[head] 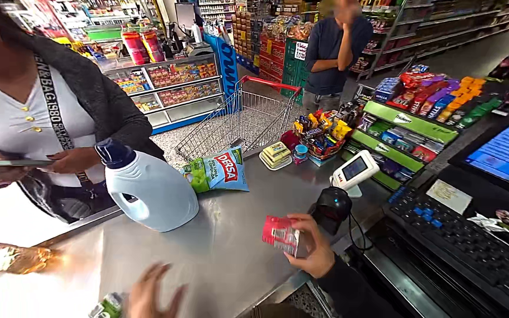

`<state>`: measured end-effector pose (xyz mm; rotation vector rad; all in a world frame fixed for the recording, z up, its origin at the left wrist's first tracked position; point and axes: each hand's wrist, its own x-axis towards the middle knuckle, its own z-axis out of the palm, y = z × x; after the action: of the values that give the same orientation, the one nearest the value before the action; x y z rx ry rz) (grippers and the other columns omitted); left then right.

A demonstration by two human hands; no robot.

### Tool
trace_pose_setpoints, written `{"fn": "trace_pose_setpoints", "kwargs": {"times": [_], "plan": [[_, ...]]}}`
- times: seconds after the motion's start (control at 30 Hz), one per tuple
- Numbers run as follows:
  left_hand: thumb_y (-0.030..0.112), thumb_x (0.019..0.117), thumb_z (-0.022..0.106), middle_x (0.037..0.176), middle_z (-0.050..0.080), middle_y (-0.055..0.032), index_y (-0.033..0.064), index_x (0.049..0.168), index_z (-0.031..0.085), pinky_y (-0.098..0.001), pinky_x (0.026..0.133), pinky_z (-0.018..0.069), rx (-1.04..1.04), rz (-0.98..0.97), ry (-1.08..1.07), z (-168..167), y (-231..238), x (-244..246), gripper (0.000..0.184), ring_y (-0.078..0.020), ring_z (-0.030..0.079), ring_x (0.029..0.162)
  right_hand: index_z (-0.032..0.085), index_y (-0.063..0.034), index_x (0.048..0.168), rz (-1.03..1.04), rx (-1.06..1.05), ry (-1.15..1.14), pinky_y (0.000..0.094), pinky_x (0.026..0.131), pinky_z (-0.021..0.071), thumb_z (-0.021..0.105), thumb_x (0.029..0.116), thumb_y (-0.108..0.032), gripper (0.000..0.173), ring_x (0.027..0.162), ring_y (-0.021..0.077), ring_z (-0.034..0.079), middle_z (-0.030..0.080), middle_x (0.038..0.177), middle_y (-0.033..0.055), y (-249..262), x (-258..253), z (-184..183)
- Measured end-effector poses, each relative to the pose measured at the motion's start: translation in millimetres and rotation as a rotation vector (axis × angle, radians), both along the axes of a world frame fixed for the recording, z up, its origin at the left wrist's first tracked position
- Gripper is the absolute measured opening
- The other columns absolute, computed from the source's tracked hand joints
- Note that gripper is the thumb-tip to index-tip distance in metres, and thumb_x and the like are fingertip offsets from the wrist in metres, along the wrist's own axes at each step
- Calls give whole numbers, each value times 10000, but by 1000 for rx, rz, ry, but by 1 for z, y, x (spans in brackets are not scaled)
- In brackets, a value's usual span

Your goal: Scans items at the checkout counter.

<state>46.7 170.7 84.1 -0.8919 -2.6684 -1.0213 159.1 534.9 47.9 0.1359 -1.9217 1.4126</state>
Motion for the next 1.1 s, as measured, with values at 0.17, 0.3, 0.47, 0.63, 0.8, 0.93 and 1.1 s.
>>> {"fn": "trace_pose_setpoints", "kwargs": {"times": [0.17,0.3,0.47,0.63,0.8,0.93,1.1], "plan": [[525,832,767,1466,557,-164,-78,1523,334,-386,927,601,431,-784,-646,2,167,18,1013,-192,652,1222,513,-302,1374,-127,313,238,470,1108,519,892,764,-185,728,1368,262,550,576,1443,24,8,39,4],[134,881,769,1385,599,-172,-62,1507,382,-339,886,624,411,-984,-843,-10,237,11,761,-164,734,997,556,-238,1333,-293,105,72,326,918,625,949,668,-224,772,1208,177,670,640,1378,61,17,65,-17],[166,882,724,1185,690,-130,-30,1436,486,-316,785,611,170,-930,-1000,-20,292,13,635,-153,716,871,506,38,1251,-449,-247,-106,307,751,657,947,547,-150,852,1023,175,736,674,1259,156,23,82,-36],[207,992,632,1198,653,-198,20,1487,444,-395,796,593,-1,-743,-1227,-18,329,11,562,-234,693,916,510,25,1314,-635,-524,-454,352,771,642,917,572,-105,857,898,201,740,692,1169,160,31,75,-16],[285,1036,607,990,687,-139,-21,1407,495,-297,680,566,-55,-630,-1311,-35,346,5,494,-142,661,730,483,15,1310,-635,-815,-613,375,640,622,866,749,-60,683,757,239,722,701,1034,174,42,60,-6],[267,1050,571,1169,660,-182,-15,1411,493,-382,793,579,-86,-628,-1285,-31,334,-4,465,-219,686,920,510,7,1313,-638,-644,-773,391,702,619,917,722,-180,742,788,232,721,708,1024,158,42,54,10],[218,1027,574,1474,537,-219,7,1439,560,-445,1131,442,-115,-929,-612,-32,320,-11,463,-324,535,1359,593,6,1300,-755,-171,-820,506,932,562,939,614,-401,870,1028,311,712,722,1123,181,27,52,13]]}}
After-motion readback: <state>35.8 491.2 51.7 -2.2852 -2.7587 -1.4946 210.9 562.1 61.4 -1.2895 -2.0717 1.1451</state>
